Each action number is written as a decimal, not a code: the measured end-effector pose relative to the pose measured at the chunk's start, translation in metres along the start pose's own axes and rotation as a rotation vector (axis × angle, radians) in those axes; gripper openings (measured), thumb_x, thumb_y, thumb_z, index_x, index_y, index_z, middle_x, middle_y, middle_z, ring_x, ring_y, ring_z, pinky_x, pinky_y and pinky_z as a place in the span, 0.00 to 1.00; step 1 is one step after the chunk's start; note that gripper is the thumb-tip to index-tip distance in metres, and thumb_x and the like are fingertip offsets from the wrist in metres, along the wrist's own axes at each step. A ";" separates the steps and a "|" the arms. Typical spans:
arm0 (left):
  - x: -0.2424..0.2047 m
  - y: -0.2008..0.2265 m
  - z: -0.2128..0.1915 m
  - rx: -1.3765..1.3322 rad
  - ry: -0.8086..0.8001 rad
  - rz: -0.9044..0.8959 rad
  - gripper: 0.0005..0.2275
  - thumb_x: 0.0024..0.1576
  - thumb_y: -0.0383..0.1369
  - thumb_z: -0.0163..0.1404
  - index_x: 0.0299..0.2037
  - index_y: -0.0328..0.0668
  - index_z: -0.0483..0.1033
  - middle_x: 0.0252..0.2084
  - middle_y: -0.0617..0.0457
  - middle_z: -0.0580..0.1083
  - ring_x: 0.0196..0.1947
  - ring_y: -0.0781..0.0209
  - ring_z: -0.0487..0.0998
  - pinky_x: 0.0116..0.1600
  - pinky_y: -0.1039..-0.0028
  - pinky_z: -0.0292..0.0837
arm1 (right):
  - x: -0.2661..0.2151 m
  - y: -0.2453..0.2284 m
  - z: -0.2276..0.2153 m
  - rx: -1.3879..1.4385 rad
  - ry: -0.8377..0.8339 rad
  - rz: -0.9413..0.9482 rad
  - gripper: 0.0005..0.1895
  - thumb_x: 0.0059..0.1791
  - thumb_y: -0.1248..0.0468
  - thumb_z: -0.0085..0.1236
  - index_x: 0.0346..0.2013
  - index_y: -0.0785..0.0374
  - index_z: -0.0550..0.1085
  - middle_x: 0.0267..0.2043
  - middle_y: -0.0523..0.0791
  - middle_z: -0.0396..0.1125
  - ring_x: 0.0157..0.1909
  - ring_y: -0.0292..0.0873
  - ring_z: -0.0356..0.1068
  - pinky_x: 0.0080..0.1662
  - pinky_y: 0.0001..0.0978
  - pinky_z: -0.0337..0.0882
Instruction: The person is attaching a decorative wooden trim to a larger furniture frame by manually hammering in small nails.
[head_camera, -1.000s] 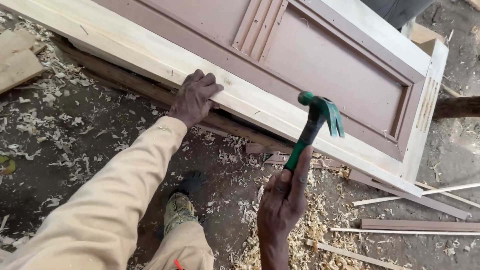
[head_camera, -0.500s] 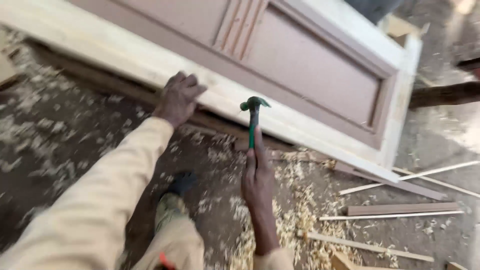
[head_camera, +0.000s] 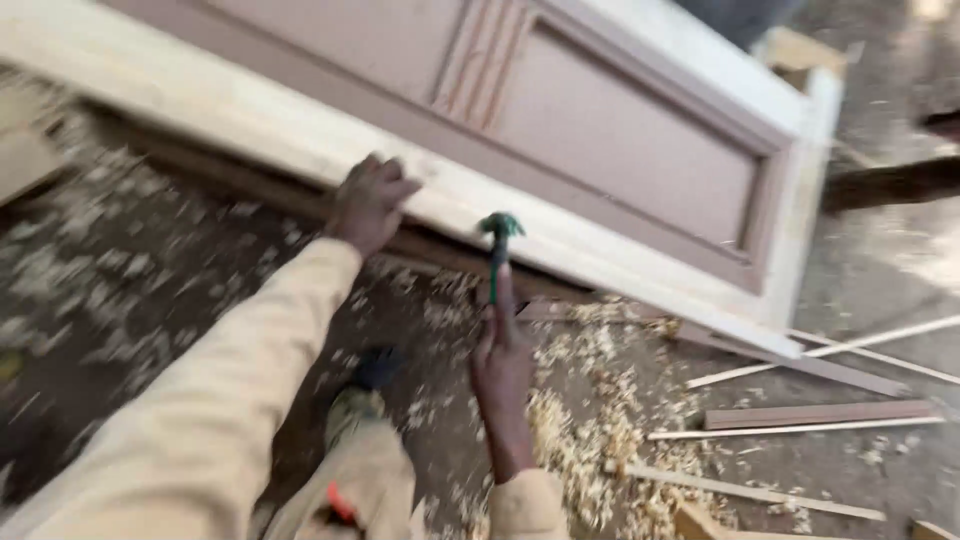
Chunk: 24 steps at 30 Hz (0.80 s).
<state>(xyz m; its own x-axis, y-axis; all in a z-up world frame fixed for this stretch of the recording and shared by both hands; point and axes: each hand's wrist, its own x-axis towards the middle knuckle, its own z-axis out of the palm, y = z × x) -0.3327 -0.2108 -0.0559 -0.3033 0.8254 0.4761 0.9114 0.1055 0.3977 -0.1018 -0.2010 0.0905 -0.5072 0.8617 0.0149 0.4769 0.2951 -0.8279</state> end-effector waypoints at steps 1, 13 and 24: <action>0.004 -0.006 0.007 -0.005 0.011 0.010 0.19 0.34 0.22 0.48 0.37 0.48 0.75 0.34 0.52 0.68 0.34 0.50 0.64 0.33 0.63 0.62 | 0.008 0.003 -0.002 -0.075 -0.027 0.021 0.29 0.48 0.69 0.31 0.64 0.48 0.49 0.41 0.44 0.45 0.34 0.39 0.51 0.33 0.31 0.53; 0.019 0.003 -0.006 -0.066 -0.082 -0.137 0.20 0.37 0.18 0.52 0.41 0.45 0.74 0.33 0.54 0.68 0.36 0.55 0.64 0.37 0.69 0.66 | 0.007 0.027 0.013 -0.117 0.117 -0.024 0.24 0.52 0.62 0.32 0.63 0.42 0.51 0.31 0.38 0.58 0.16 0.31 0.45 0.18 0.24 0.49; 0.019 0.009 -0.029 -0.131 -0.029 -0.057 0.18 0.36 0.18 0.52 0.40 0.34 0.73 0.33 0.45 0.69 0.35 0.50 0.65 0.35 0.65 0.64 | -0.014 0.015 -0.003 -0.084 0.120 0.213 0.23 0.51 0.59 0.35 0.62 0.41 0.57 0.18 0.41 0.42 0.19 0.37 0.39 0.25 0.32 0.42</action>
<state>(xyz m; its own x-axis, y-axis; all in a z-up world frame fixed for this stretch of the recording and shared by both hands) -0.3381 -0.2104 -0.0207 -0.3435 0.8360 0.4280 0.8485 0.0810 0.5229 -0.0849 -0.2072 0.0792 -0.3027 0.9493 -0.0847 0.6242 0.1302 -0.7703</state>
